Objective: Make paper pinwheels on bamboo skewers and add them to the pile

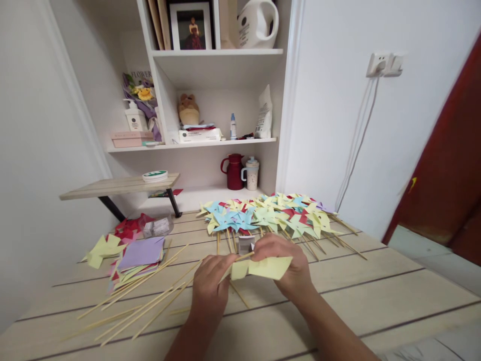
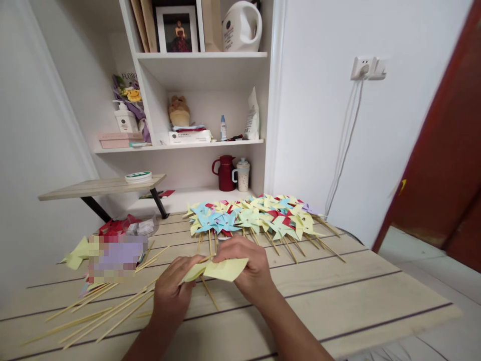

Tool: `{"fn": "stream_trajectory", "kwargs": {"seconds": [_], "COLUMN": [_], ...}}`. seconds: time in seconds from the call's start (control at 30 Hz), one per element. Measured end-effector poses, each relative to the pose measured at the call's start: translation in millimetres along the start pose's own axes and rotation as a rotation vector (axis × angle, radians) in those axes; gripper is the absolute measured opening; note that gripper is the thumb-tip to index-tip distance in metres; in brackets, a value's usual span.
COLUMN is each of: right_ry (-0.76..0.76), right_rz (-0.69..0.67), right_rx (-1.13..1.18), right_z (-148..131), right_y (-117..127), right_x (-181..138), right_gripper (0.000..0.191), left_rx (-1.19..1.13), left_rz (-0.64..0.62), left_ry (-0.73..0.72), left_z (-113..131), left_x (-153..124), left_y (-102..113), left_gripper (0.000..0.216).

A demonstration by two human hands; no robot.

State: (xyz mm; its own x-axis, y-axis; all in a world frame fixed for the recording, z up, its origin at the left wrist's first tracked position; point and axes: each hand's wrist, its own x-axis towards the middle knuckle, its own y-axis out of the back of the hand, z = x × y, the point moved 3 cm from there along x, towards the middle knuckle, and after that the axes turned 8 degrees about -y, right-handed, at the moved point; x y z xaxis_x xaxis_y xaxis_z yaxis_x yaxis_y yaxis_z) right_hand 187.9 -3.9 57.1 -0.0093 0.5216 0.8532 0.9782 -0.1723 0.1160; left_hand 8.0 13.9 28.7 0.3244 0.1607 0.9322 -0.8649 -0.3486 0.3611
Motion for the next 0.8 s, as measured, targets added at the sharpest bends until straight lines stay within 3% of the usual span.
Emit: {"fn": "stream_trajectory", "kwargs": {"seconds": [0.8], "right_ry": [0.003], "right_rz": [0.017], "right_rx": [-0.016], "right_z": [-3.6], "right_y": [0.1], "right_x": [1.7], "right_gripper": [0.013], "left_rx": [0.032], "left_rz": [0.002], "left_ry": [-0.013], "left_z": [3.9], "left_x": [5.8], "left_y": [0.9], "left_gripper": [0.033]}}
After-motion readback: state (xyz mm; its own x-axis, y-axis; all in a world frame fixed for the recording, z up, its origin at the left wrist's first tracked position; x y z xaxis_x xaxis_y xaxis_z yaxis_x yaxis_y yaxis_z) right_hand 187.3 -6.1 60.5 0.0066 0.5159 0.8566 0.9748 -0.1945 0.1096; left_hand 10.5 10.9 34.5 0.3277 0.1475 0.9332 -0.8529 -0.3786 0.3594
